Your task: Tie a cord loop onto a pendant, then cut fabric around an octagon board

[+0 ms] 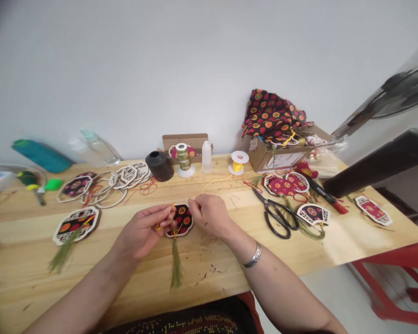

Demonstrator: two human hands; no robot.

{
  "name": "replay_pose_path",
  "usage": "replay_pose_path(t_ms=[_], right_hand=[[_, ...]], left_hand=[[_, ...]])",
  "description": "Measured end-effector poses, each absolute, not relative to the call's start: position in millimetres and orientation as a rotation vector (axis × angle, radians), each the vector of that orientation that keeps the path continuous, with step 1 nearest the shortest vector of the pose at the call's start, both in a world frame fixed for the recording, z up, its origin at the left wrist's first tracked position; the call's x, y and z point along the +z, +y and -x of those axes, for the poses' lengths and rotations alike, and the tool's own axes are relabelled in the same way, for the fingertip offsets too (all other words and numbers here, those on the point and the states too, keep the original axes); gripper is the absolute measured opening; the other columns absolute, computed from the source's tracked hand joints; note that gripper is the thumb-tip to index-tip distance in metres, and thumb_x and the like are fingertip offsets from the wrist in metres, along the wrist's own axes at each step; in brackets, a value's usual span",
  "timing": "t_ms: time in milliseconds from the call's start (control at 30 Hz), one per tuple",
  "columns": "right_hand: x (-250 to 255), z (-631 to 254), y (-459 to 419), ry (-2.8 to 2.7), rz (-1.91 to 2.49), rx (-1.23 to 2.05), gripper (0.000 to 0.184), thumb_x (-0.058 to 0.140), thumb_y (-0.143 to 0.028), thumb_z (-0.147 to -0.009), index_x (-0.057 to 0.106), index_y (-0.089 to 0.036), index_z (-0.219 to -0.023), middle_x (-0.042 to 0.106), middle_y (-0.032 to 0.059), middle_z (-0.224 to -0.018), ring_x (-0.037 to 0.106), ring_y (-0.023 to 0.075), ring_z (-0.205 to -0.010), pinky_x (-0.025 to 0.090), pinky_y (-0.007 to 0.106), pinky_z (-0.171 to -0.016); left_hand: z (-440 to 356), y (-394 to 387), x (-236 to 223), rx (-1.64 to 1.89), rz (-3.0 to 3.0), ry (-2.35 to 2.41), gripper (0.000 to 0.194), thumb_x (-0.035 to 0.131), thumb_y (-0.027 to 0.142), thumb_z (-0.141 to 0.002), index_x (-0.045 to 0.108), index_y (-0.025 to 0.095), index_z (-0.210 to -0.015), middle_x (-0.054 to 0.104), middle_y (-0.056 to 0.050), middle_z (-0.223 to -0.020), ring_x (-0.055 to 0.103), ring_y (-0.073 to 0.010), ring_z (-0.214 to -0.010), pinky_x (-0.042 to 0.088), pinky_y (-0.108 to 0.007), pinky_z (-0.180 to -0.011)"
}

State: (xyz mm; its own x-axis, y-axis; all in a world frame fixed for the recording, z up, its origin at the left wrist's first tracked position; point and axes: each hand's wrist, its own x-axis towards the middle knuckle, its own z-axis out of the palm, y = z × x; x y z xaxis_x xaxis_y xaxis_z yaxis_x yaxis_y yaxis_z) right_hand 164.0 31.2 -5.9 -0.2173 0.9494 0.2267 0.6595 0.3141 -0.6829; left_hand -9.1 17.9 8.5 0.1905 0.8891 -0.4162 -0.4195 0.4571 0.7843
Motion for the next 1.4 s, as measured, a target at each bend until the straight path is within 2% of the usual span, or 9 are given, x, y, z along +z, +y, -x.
replay_pose_path(t_ms=[300, 433, 567, 700, 967, 1100, 1167, 1333, 1400], right_hand=[[-20, -159, 38, -1.856, 1.434, 0.46, 0.036, 0.049, -0.027, -0.087, 0.046, -0.019, -0.053, 0.048, -0.0013, -0.053, 0.043, 0.0111, -0.052, 0.033, 0.024, -0.052], [-20, -169, 51, -1.723, 1.475, 0.362, 0.013, 0.055, -0.028, -0.083, 0.061, -0.017, -0.083, 0.062, 0.0056, -0.079, 0.055, 0.017, -0.071, 0.046, 0.029, -0.066], [-17, -181, 84, -1.484, 1.489, 0.41, 0.048, 0.064, -0.032, -0.075, 0.055, -0.013, -0.119, 0.061, 0.0175, -0.111, 0.059, 0.0265, -0.099, 0.05, 0.042, -0.082], [-20, -182, 123, -1.374, 1.512, 0.461, 0.064, 0.07, -0.031, -0.066, 0.051, -0.01, -0.124, 0.057, 0.0235, -0.125, 0.055, 0.032, -0.114, 0.044, 0.048, -0.095], [-19, -177, 145, -1.366, 1.449, 0.485, 0.026, 0.061, -0.034, -0.072, 0.059, -0.013, -0.087, 0.068, 0.0125, -0.084, 0.062, 0.0251, -0.079, 0.051, 0.042, -0.075], [7, -182, 111, -1.43, 1.299, 0.478, 0.029, 0.054, -0.037, -0.084, 0.055, -0.017, -0.105, 0.064, 0.0108, -0.103, 0.059, 0.0225, -0.099, 0.048, 0.037, -0.088], [19, -183, 86, -1.543, 1.133, 0.448, 0.033, 0.049, -0.038, -0.09, 0.05, -0.019, -0.118, 0.062, 0.0107, -0.107, 0.059, 0.0219, -0.1, 0.048, 0.036, -0.087], [19, -174, 32, -1.645, 0.964, 0.382, 0.057, 0.036, -0.028, -0.098, 0.012, -0.034, -0.149, 0.059, 0.0065, -0.097, 0.061, 0.018, -0.074, 0.052, 0.035, -0.068], [11, -169, 19, -1.692, 0.9, 0.345, 0.052, 0.035, -0.022, -0.098, 0.025, -0.045, -0.144, 0.057, 0.0024, -0.088, 0.058, 0.0161, -0.067, 0.051, 0.031, -0.06]], left_hand=[[12, 23, 8, 1.103, -0.453, 0.97, 0.033, 0.09, 0.023, -0.043, 0.075, 0.008, -0.067, 0.065, -0.003, -0.062, 0.051, -0.0047, -0.049, 0.052, -0.021, -0.056], [12, 21, 7, 1.117, -0.428, 0.983, 0.033, 0.091, 0.024, -0.042, 0.076, 0.009, -0.068, 0.067, -0.004, -0.063, 0.056, -0.0074, -0.052, 0.051, -0.02, -0.054], [12, 19, 6, 1.11, -0.437, 0.944, 0.033, 0.091, 0.026, -0.045, 0.075, 0.009, -0.068, 0.066, -0.004, -0.062, 0.052, -0.0053, -0.05, 0.051, -0.02, -0.056], [14, 19, 6, 1.108, -0.474, 0.889, 0.029, 0.089, 0.028, -0.051, 0.075, 0.008, -0.067, 0.062, -0.001, -0.059, 0.045, -0.0026, -0.047, 0.048, -0.019, -0.056], [13, 20, 7, 1.131, -0.488, 0.914, 0.031, 0.089, 0.028, -0.048, 0.076, 0.01, -0.069, 0.061, -0.002, -0.059, 0.047, -0.0046, -0.05, 0.043, -0.019, -0.054], [12, 21, 3, 1.209, -0.507, 0.992, 0.03, 0.088, 0.03, -0.047, 0.076, 0.011, -0.067, 0.064, -0.004, -0.06, 0.051, -0.0076, -0.053, 0.042, -0.021, -0.054], [11, 22, 0, 1.251, -0.547, 1.018, 0.028, 0.086, 0.032, -0.05, 0.076, 0.012, -0.068, 0.066, -0.004, -0.062, 0.053, -0.0094, -0.056, 0.042, -0.022, -0.055], [12, 22, -5, 1.327, -0.662, 1.069, 0.021, 0.081, 0.032, -0.061, 0.077, 0.015, -0.072, 0.066, -0.002, -0.063, 0.056, -0.0115, -0.061, 0.044, -0.024, -0.062], [13, 21, -5, 1.354, -0.712, 1.098, 0.017, 0.079, 0.031, -0.064, 0.077, 0.016, -0.072, 0.066, -0.001, -0.062, 0.056, -0.0114, -0.062, 0.045, -0.024, -0.064]])
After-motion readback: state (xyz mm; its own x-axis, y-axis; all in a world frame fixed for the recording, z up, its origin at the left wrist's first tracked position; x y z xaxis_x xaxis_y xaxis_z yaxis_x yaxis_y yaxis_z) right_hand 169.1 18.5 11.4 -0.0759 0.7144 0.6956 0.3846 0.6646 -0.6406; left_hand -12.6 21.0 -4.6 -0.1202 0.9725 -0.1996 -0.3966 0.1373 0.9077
